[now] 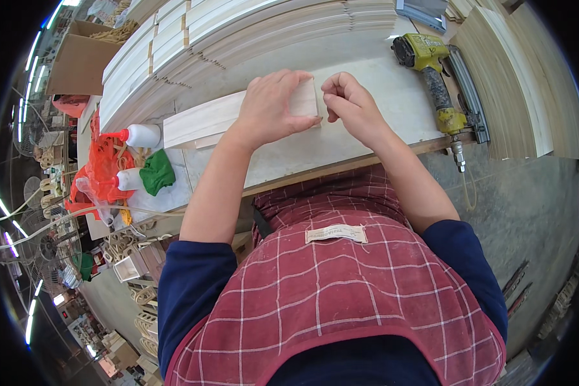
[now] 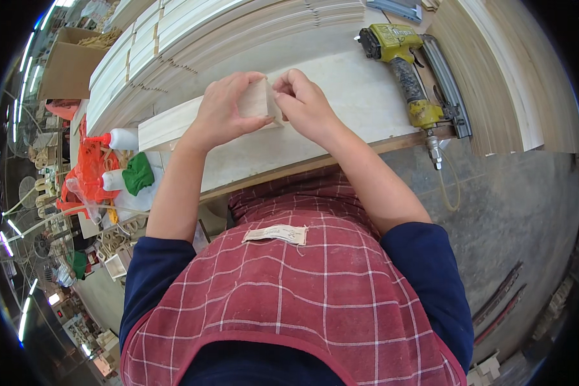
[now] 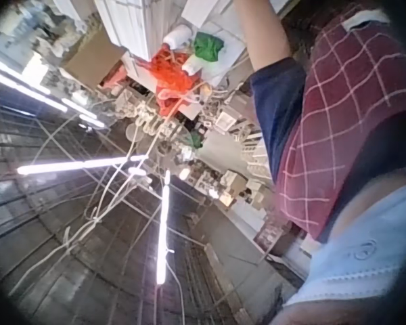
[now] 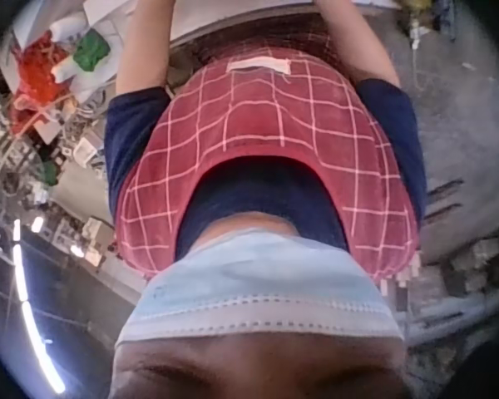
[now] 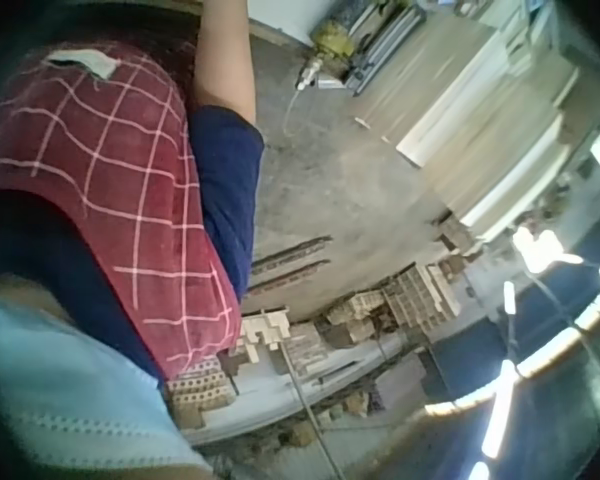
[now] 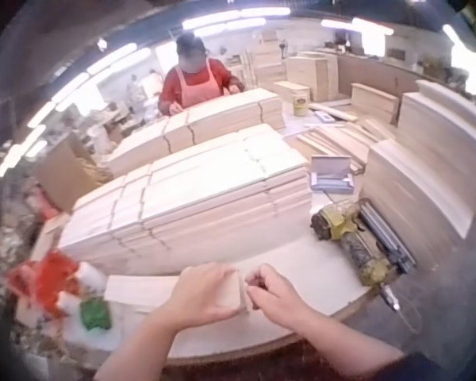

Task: Assembling wooden box components using glue and a pneumatic nail gun.

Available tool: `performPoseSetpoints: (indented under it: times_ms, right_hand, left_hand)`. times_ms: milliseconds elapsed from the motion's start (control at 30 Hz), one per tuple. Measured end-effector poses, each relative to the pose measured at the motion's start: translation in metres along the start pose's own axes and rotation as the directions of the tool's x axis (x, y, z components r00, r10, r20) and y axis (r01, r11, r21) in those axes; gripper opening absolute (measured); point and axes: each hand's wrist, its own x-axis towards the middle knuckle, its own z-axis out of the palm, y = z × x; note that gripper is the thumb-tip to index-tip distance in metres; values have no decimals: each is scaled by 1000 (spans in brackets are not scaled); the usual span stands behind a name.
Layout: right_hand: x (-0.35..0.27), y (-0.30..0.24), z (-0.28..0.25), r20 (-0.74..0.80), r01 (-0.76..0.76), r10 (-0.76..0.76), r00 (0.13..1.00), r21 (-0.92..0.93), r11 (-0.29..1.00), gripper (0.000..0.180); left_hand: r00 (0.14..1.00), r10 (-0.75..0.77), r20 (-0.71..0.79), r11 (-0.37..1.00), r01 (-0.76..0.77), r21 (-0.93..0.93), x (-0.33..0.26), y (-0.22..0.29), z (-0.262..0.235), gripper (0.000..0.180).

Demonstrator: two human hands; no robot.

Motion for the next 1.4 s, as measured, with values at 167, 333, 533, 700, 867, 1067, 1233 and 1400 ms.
performPoseSetpoints:
  times_ms: [167,333,533,700,867,1067,1233,1400]
  right_hand:
    - [3,-6,3,62,0,9,998,-151,988,15]
    - [3,1,-1,85,47,-22,996,-297,954,21]
    - [-2,-6,-7,57,39,-27,998,-221,975,21]
    - [-5,-11,-15,109,141,-115,987,-273,952,14]
    - [-7,-15,-12,89,102,-82,993,-249,963,14]
    - [-9,-15,-8,135,94,-75,988,-140,986,11]
    - [-10,-33,-1,-35,-133,128,991,-208,969,15]
    - [1,-8,0,1,29,-30,1000,-290,956,23]
  left_hand:
    - [1000,-14,-3,1000,14,7,-6,-5,-2,59]
    - [1000,-20,-12,1000,20,12,-5,-4,2,59]
    - [997,-67,39,997,68,-22,-13,0,-4,59]
    - [1000,-13,-25,999,12,-37,-11,-5,0,58]
    - [999,-33,7,999,33,-32,-10,-4,-1,59]
    - [998,-54,25,998,54,-10,-10,-1,-2,57]
    - [993,-88,76,996,87,14,-6,1,-3,58]
    - [996,-79,42,997,80,-13,-7,2,-3,57]
